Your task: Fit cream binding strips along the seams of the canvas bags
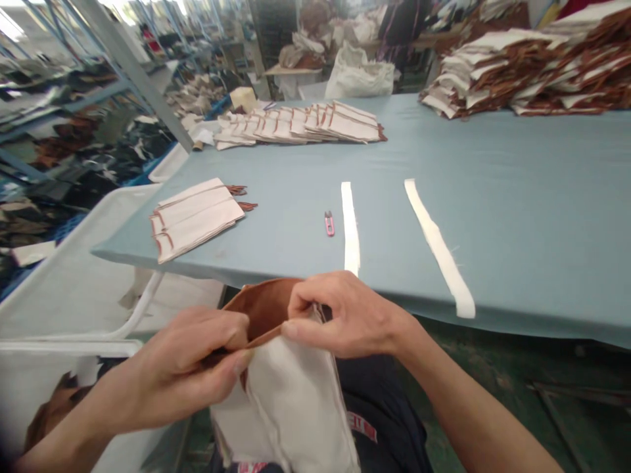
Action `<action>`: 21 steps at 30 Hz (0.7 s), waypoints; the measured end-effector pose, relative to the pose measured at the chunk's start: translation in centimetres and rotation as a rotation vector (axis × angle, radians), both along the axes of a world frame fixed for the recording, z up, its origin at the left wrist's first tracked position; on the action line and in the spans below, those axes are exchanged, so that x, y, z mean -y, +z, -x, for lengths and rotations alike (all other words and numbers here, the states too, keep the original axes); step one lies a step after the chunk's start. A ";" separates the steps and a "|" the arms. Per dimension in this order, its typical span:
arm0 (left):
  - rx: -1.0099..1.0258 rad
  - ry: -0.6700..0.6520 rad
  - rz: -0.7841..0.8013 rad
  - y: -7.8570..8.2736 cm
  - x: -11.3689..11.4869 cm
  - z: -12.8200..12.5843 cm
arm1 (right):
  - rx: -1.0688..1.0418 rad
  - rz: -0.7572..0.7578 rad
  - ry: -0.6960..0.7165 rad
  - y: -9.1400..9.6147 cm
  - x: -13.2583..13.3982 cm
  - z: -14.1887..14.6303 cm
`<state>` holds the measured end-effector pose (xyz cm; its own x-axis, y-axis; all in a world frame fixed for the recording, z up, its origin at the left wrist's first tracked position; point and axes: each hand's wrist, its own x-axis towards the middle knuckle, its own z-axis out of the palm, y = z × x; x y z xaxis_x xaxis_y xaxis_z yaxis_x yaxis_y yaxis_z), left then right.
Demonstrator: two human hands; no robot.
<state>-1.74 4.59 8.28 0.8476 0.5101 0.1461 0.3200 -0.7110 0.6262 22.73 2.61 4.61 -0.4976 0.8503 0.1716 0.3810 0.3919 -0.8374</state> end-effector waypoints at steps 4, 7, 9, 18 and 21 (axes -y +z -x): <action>-0.009 0.072 -0.192 -0.6 0.4 1.8 | -0.067 0.133 -0.044 -1.2 -0.5 -1.8; 0.012 0.129 -0.158 -1.7 0.1 3.3 | -0.071 0.133 -0.065 -1.5 0.1 -1.9; 0.003 0.175 -0.117 -2.3 -0.2 4.2 | -0.080 0.100 -0.065 -1.1 0.6 -1.4; 0.165 0.085 0.303 -3.5 0.0 3.5 | -0.014 -0.095 0.047 2.2 1.7 2.3; 0.245 0.086 0.335 -3.3 0.1 1.9 | -0.009 -0.059 0.046 2.2 1.7 3.0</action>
<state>-3.65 4.51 5.00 0.7606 0.6311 0.1525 0.1819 -0.4325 0.8831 19.77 0.89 6.82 -0.5344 0.8145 0.2258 0.3536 0.4581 -0.8155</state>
